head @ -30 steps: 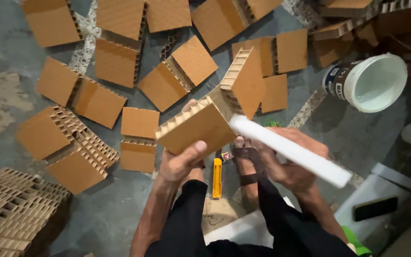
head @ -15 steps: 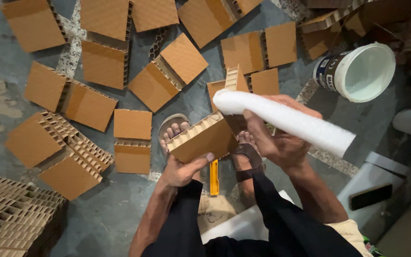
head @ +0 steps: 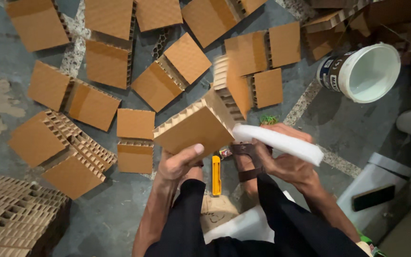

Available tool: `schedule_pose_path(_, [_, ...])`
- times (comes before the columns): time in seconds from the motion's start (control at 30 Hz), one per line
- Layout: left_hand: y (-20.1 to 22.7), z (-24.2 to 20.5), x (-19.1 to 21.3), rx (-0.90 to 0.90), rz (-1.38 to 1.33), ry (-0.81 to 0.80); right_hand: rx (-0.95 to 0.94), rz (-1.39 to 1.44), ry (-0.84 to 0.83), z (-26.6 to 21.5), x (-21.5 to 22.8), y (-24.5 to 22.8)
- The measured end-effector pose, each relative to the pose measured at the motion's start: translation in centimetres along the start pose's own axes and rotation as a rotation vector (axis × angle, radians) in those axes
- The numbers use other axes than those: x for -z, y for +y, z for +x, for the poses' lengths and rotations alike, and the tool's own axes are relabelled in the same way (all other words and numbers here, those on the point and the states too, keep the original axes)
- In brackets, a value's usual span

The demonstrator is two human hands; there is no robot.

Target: The person applies glue to the edges of small cardboard pieces using a white tube and joins them together. They then secure the glued cardboard structures with rubber bands, repeating the process to build a larger assembly.

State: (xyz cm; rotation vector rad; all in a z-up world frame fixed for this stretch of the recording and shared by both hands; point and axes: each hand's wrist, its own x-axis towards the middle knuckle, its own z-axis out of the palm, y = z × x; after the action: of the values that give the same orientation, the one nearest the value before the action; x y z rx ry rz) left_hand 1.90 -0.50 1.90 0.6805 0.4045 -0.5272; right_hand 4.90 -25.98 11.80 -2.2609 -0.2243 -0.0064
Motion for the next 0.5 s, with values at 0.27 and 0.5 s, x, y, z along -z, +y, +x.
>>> schedule_pose_path(0.27, [1.5, 1.2, -4.4, -0.139, 0.310, 0.122, -0.029, -0.079, 0.100, -0.5, 3.4, -4.0])
schedule_pose_path(0.5, [1.2, 1.4, -5.9, -0.204, 0.340, 0.055, 0.003, -0.126, 0.146, 1.6, 0.4, -5.1])
